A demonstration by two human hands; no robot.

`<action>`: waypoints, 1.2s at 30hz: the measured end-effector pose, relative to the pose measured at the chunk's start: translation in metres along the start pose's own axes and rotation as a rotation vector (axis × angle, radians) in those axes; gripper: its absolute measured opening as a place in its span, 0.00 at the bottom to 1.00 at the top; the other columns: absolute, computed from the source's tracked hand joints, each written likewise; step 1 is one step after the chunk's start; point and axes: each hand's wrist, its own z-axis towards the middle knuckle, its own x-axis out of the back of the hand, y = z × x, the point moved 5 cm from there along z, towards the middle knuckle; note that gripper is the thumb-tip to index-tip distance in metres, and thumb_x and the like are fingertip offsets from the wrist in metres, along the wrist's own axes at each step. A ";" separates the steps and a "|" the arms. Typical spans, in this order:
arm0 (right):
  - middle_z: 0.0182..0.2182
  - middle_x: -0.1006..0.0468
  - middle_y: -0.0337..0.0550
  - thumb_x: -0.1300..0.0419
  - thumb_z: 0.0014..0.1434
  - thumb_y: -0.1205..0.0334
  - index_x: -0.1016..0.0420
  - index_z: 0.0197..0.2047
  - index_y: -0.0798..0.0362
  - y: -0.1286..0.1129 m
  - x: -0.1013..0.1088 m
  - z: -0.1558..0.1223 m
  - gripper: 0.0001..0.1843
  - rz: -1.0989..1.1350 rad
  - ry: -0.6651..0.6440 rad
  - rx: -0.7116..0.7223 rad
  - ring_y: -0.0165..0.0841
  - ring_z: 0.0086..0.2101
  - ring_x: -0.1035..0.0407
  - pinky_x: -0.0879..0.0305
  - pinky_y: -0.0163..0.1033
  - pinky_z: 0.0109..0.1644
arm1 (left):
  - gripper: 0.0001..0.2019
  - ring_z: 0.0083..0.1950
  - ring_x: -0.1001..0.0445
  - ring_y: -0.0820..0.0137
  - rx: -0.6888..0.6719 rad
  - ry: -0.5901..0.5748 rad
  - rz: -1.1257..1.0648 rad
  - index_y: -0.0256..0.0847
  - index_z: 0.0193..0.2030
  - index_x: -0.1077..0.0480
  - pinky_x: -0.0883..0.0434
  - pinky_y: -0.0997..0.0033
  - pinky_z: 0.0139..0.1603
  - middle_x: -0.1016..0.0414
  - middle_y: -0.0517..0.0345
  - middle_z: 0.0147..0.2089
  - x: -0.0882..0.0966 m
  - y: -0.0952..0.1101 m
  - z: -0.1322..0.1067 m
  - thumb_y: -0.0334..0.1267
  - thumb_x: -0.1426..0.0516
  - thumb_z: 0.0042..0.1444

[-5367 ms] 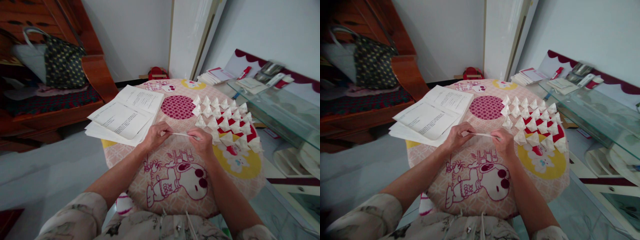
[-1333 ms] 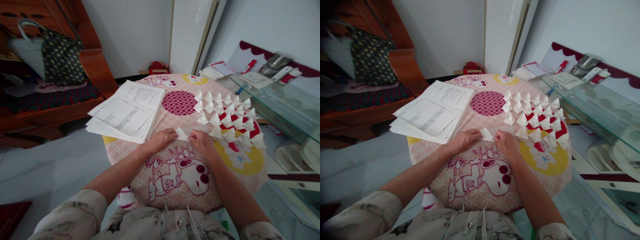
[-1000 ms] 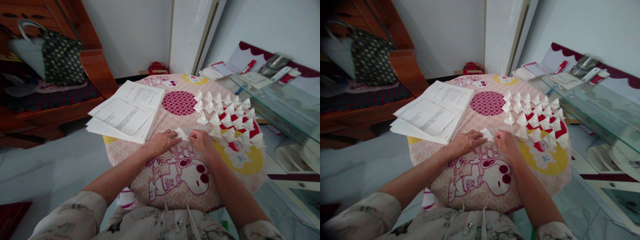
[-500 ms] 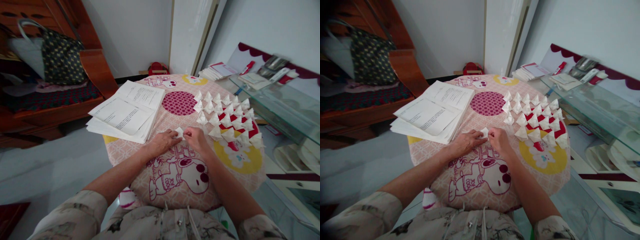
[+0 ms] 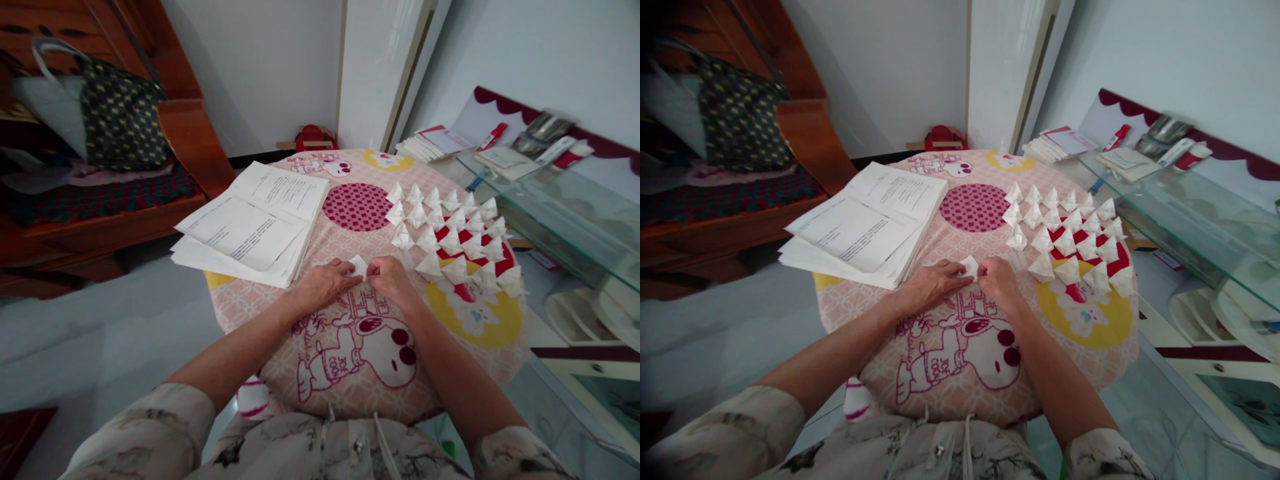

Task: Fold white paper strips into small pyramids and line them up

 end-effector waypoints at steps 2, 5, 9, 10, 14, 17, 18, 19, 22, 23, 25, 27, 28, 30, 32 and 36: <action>0.22 0.23 0.41 0.43 0.46 0.74 0.24 0.24 0.53 0.004 0.004 -0.003 0.08 -0.010 0.006 -0.025 0.32 0.25 0.32 0.42 0.35 0.30 | 0.21 0.57 0.30 0.61 0.009 -0.007 -0.002 0.47 0.63 0.29 0.26 0.65 0.50 0.28 0.49 0.59 0.001 0.000 0.000 0.30 0.47 0.66; 0.21 0.24 0.39 0.42 0.46 0.73 0.24 0.25 0.54 0.015 0.013 -0.008 0.07 -0.025 0.019 -0.071 0.31 0.24 0.33 0.43 0.35 0.29 | 0.21 0.58 0.30 0.61 0.007 -0.005 0.001 0.47 0.64 0.30 0.26 0.65 0.52 0.28 0.49 0.60 0.002 0.001 0.000 0.29 0.48 0.67; 0.21 0.25 0.39 0.42 0.46 0.71 0.26 0.22 0.54 0.032 0.029 -0.014 0.06 -0.003 0.039 -0.133 0.31 0.25 0.32 0.42 0.35 0.30 | 0.20 0.58 0.30 0.60 -0.007 0.010 -0.005 0.46 0.64 0.30 0.27 0.64 0.53 0.28 0.49 0.60 0.001 0.001 0.000 0.30 0.49 0.67; 0.20 0.26 0.39 0.42 0.45 0.71 0.26 0.21 0.54 0.035 0.033 -0.014 0.06 0.013 0.043 -0.151 0.31 0.25 0.32 0.42 0.35 0.30 | 0.20 0.58 0.30 0.60 -0.009 0.013 -0.007 0.46 0.64 0.29 0.26 0.64 0.52 0.28 0.49 0.60 0.000 0.000 0.000 0.31 0.49 0.67; 0.18 0.28 0.37 0.41 0.46 0.69 0.26 0.24 0.54 0.029 0.034 -0.011 0.03 0.164 0.077 -0.148 0.31 0.22 0.34 0.42 0.34 0.28 | 0.20 0.57 0.30 0.60 -0.017 0.032 -0.015 0.46 0.63 0.29 0.26 0.65 0.49 0.27 0.48 0.59 -0.002 0.000 0.001 0.31 0.48 0.67; 0.19 0.27 0.36 0.42 0.49 0.69 0.24 0.29 0.54 0.009 0.013 -0.002 0.05 0.327 -0.004 -0.089 0.30 0.20 0.34 0.42 0.33 0.26 | 0.20 0.55 0.28 0.61 -0.020 0.056 -0.031 0.47 0.62 0.28 0.26 0.66 0.48 0.26 0.49 0.58 -0.001 0.000 0.001 0.30 0.47 0.66; 0.19 0.27 0.36 0.43 0.49 0.70 0.24 0.30 0.54 0.003 0.005 0.000 0.07 0.345 -0.035 -0.072 0.29 0.20 0.34 0.42 0.33 0.26 | 0.20 0.55 0.28 0.61 -0.016 0.063 -0.045 0.47 0.62 0.28 0.26 0.66 0.48 0.25 0.50 0.57 0.000 -0.001 0.001 0.30 0.47 0.66; 0.18 0.27 0.35 0.44 0.49 0.71 0.24 0.29 0.54 -0.002 -0.002 0.003 0.07 0.325 -0.049 -0.061 0.29 0.20 0.34 0.42 0.33 0.26 | 0.20 0.54 0.27 0.61 -0.009 0.071 -0.066 0.47 0.61 0.27 0.26 0.66 0.48 0.24 0.50 0.56 0.000 -0.002 0.001 0.29 0.46 0.65; 0.20 0.26 0.37 0.43 0.49 0.74 0.25 0.26 0.54 -0.010 -0.011 0.007 0.08 0.247 -0.037 -0.048 0.30 0.24 0.31 0.39 0.34 0.31 | 0.17 0.52 0.24 0.63 0.015 0.104 -0.171 0.44 0.56 0.23 0.26 0.67 0.48 0.21 0.51 0.52 0.004 -0.010 -0.002 0.28 0.46 0.64; 0.21 0.25 0.38 0.43 0.49 0.75 0.25 0.26 0.54 -0.011 -0.012 0.007 0.08 0.225 -0.030 -0.047 0.31 0.26 0.30 0.38 0.34 0.32 | 0.16 0.51 0.24 0.64 0.018 0.118 -0.212 0.42 0.52 0.21 0.26 0.67 0.49 0.21 0.51 0.51 0.005 -0.014 -0.003 0.28 0.46 0.64; 0.23 0.23 0.39 0.41 0.50 0.75 0.25 0.25 0.54 -0.014 -0.012 0.007 0.08 0.174 -0.023 -0.047 0.31 0.28 0.29 0.38 0.34 0.34 | 0.14 0.50 0.23 0.65 0.008 0.148 -0.282 0.40 0.46 0.19 0.26 0.68 0.51 0.19 0.51 0.50 0.008 -0.022 -0.006 0.27 0.46 0.63; 0.24 0.22 0.40 0.38 0.50 0.73 0.24 0.25 0.54 -0.017 -0.011 0.007 0.06 0.093 -0.022 -0.062 0.32 0.28 0.29 0.39 0.35 0.34 | 0.14 0.50 0.22 0.66 -0.009 0.170 -0.324 0.40 0.42 0.19 0.26 0.69 0.51 0.19 0.51 0.49 0.009 -0.029 -0.009 0.26 0.46 0.62; 0.25 0.21 0.41 0.36 0.50 0.71 0.23 0.26 0.54 -0.019 -0.012 0.007 0.05 0.044 -0.022 -0.080 0.32 0.29 0.29 0.39 0.35 0.34 | 0.14 0.49 0.21 0.66 -0.012 0.180 -0.334 0.40 0.41 0.18 0.26 0.69 0.51 0.18 0.51 0.48 0.010 -0.031 -0.010 0.25 0.46 0.61; 0.27 0.20 0.43 0.33 0.52 0.65 0.22 0.28 0.54 -0.025 -0.014 0.007 0.03 -0.056 -0.020 -0.130 0.34 0.31 0.28 0.39 0.36 0.35 | 0.15 0.49 0.21 0.66 -0.008 0.196 -0.344 0.40 0.41 0.18 0.26 0.69 0.51 0.18 0.51 0.49 0.011 -0.035 -0.012 0.24 0.46 0.60; 0.30 0.18 0.46 0.33 0.54 0.57 0.20 0.31 0.53 -0.031 -0.018 0.008 0.08 -0.147 -0.015 -0.169 0.37 0.34 0.26 0.37 0.38 0.37 | 0.15 0.50 0.21 0.66 0.007 0.210 -0.349 0.40 0.41 0.18 0.26 0.69 0.51 0.18 0.51 0.49 0.012 -0.037 -0.014 0.23 0.45 0.58; 0.35 0.17 0.52 0.35 0.58 0.48 0.19 0.36 0.53 -0.041 -0.023 0.011 0.16 -0.261 -0.042 -0.163 0.41 0.39 0.23 0.34 0.40 0.41 | 0.15 0.49 0.20 0.66 0.024 0.208 -0.354 0.40 0.40 0.18 0.25 0.70 0.51 0.18 0.52 0.48 0.013 -0.037 -0.015 0.22 0.45 0.55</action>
